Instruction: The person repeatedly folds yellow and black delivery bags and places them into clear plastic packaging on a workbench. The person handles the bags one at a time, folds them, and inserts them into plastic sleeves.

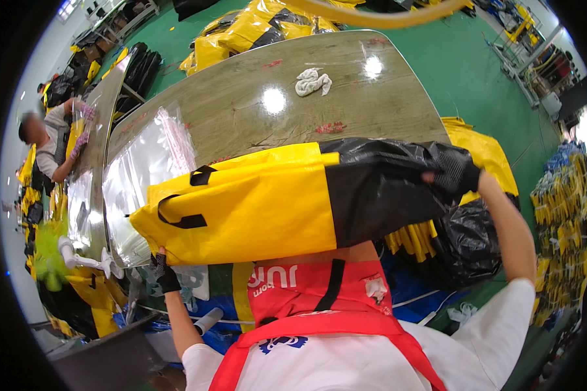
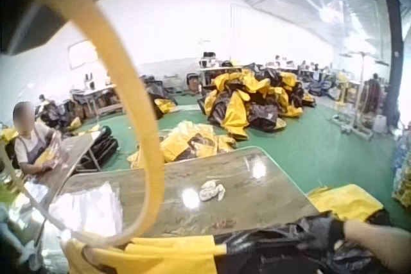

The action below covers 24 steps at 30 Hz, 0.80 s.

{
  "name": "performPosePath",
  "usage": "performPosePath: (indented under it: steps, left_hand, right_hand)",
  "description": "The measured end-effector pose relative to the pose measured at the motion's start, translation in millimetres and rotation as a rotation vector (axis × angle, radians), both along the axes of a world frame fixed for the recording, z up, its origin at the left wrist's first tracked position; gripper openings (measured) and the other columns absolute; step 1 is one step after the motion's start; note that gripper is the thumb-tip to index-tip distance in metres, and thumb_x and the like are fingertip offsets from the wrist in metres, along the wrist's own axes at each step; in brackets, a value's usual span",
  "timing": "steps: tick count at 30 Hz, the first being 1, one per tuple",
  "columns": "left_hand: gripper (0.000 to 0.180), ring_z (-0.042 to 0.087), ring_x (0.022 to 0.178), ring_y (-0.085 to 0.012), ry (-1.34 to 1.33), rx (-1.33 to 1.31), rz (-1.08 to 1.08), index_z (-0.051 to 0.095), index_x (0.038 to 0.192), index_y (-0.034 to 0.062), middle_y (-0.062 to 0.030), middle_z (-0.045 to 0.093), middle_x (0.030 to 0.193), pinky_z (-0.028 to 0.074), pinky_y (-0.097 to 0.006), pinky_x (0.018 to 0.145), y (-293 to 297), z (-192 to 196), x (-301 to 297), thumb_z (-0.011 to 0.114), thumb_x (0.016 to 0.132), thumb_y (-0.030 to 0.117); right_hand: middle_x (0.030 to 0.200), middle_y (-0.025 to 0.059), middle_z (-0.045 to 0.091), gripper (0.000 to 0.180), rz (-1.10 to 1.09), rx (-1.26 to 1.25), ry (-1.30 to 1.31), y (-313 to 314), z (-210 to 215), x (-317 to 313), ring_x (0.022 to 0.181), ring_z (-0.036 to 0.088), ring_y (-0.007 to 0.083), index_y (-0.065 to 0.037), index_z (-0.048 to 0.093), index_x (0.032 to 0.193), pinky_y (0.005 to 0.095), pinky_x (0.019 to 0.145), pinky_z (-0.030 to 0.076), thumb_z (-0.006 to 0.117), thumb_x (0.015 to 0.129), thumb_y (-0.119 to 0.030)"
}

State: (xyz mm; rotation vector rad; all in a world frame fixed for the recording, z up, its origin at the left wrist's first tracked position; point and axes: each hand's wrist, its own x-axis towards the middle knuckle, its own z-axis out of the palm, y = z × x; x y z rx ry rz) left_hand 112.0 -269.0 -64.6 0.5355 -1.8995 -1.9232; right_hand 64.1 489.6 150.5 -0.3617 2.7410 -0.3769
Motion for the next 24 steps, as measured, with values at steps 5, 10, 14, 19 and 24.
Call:
performPosePath:
  steps: [5, 10, 14, 19, 24]
  left_hand:
    - [0.034, 0.059, 0.08, -0.0302, -0.252, -0.751, 0.168, 0.059, 0.096, -0.0053, -0.017, 0.063, 0.089, 0.047, -0.037, 0.072, 38.8, 15.7, -16.5, 0.066, 0.078, 0.023]
    - [0.056, 0.035, 0.121, -0.0426, 0.083, -1.453, 0.074, 0.043, 0.125, -0.0015, -0.0268, 0.039, 0.13, 0.026, -0.045, 0.103, 152.7, 108.7, -50.3, 0.062, 0.075, 0.014]
    - [0.062, 0.031, 0.128, -0.0365, 0.362, -1.683, -0.742, 0.041, 0.132, 0.0134, -0.0168, 0.038, 0.136, 0.015, -0.053, 0.106, 312.3, 183.7, -89.0, 0.054, 0.081, 0.045]
    - [0.06, 0.024, 0.131, -0.0353, 0.031, -1.658, -0.581, 0.043, 0.131, 0.0171, -0.0138, 0.035, 0.139, 0.005, -0.058, 0.105, 282.3, 69.3, -133.4, 0.051, 0.081, 0.048]
    - [0.067, 0.032, 0.125, -0.0416, 0.519, -1.302, -0.744, 0.041, 0.129, 0.0046, -0.0236, 0.04, 0.131, 0.012, -0.056, 0.106, 395.5, 122.9, -128.2, 0.053, 0.081, 0.05]
  right_hand:
    - [0.1, 0.0192, 0.063, 0.057, -0.08, -0.113, -0.412, 0.6, -65.9, -73.2, 0.089, 0.06, 0.0314, -0.003, 0.061, 0.105, 0.0352, 0.08, 0.046, 0.059, 0.075, -0.051]
    - [0.096, 0.0178, 0.064, 0.052, -0.149, 0.071, -0.385, -11.1, -59.1, -66.4, 0.087, 0.061, 0.0313, -0.002, 0.063, 0.099, 0.036, 0.079, 0.046, 0.062, 0.074, -0.048]
    - [0.092, 0.0198, 0.065, 0.051, -0.192, 0.021, -0.362, -8.1, -74.5, -62.1, 0.088, 0.061, 0.0321, -0.001, 0.065, 0.091, 0.0368, 0.08, 0.046, 0.061, 0.074, -0.049]
    - [0.096, 0.0224, 0.063, 0.061, -0.289, 0.138, -0.333, -21.5, -64.7, -57.5, 0.092, 0.06, 0.0339, 0.003, 0.064, 0.095, 0.0379, 0.082, 0.046, 0.059, 0.075, -0.054]
    - [0.101, 0.0212, 0.062, 0.061, -0.244, 0.24, -0.301, -9.9, -73.5, -57.6, 0.094, 0.06, 0.0341, -0.001, 0.065, 0.099, 0.0395, 0.083, 0.046, 0.057, 0.075, -0.057]
